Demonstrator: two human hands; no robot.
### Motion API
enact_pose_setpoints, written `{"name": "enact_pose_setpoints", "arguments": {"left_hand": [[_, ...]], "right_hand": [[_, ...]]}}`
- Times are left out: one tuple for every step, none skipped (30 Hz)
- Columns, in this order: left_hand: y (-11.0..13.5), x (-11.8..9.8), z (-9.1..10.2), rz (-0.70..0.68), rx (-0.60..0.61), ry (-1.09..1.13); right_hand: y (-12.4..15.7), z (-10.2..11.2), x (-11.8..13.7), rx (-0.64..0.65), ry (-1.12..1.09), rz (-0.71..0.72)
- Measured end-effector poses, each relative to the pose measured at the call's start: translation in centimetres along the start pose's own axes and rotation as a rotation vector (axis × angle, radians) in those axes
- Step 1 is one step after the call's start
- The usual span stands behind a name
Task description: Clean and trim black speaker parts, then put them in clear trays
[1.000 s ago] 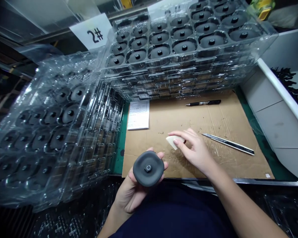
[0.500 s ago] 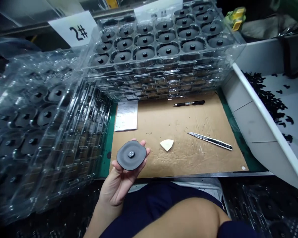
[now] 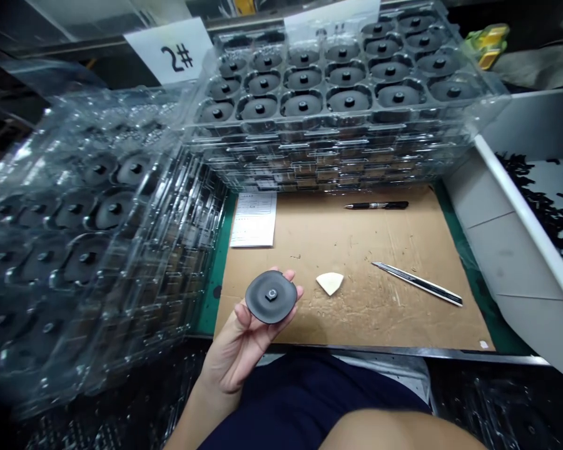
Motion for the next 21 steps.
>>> {"name": "enact_pose_setpoints", "arguments": {"left_hand": [[0.1,-0.1,0.0,-0.002,0.002,0.004],[0.2,-0.2,0.1,-0.005,0.002,0.006],[0.2,-0.2,0.2,-0.008,0.002,0.006],[0.3,-0.2,0.3,-0.01,0.001,0.006],[0.3,-0.2,0.3,-0.011,-0.001,0.005],[0.3,-0.2,0.4,-0.01,-0.003,0.006],[0.4,-0.1,0.5,-0.007,-0.007,0.009],[0.4,0.0,0.5,0.0,-0.012,0.012],[0.4,0.1,0.5,0.005,-0.021,0.015],[0.4,0.2,0.6,0.009,-0.032,0.017],[0.4,0.3,0.6,0.013,-0.042,0.018],[0.5,0.4,0.6,0.015,-0.049,0.018],[0.6,0.5,0.6,0.015,-0.051,0.018],[0.7,0.5,0.6,0.014,-0.051,0.018],[0.7,0.6,0.6,0.012,-0.047,0.019],[0.8,0.6,0.5,0.011,-0.043,0.019],[0.9,0.7,0.5,0.006,-0.041,0.018],[0.9,0.7,0.4,0.002,-0.037,0.015],[0.9,0.8,0.4,-0.001,-0.034,0.008],[0.9,1.0,0.3,-0.005,-0.031,0.0],[0.9,1.2,0.2,-0.011,-0.029,-0.011]], "right_hand": [[0.3,0.3,-0.5,-0.013,-0.041,0.087],[0.9,0.6,-1.1,-0.028,-0.102,0.148],[1.6,0.8,-2.0,-0.058,-0.183,0.146],[2.3,0.8,-3.3,-0.097,-0.261,0.052],[3.0,0.5,-4.9,-0.16,-0.321,-0.133],[3.8,-0.2,-6.6,-0.239,-0.339,-0.369],[4.6,-1.3,-8.1,-0.308,-0.284,-0.624],[5.3,-2.5,-9.2,-0.37,-0.176,-0.81],[5.5,-3.9,-9.9,-0.392,-0.072,-0.904],[5.5,-5.4,-10.3,-0.398,-0.006,-0.936],[5.3,-6.8,-10.5,-0.398,0.021,-0.92],[5.0,-8.0,-10.5,-0.39,0.009,-0.89],[4.7,-8.8,-10.3,-0.386,-0.018,-0.857],[4.5,-9.3,-10.2,-0.381,-0.04,-0.829],[4.4,-9.4,-10.0,-0.377,-0.063,-0.807],[4.3,-9.1,-9.9,-0.371,-0.086,-0.789],[4.3,-8.5,-9.9,-0.366,-0.108,-0.779],[4.2,-7.6,-9.8,-0.365,-0.127,-0.776],[4.1,-6.5,-9.8,-0.37,-0.139,-0.782],[4.0,-5.2,-9.6,-0.388,-0.15,-0.795],[3.7,-3.8,-9.2,-0.422,-0.161,-0.812]]}}
Point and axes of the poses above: each hand's wrist, its own y-axis away from the middle knuckle, its own z-axis out of the back of the hand, x = y × z, the point moved 3 cm from there along -y, towards the middle knuckle, and after that the axes turned 8 degrees about y, right-handed, at the moved point
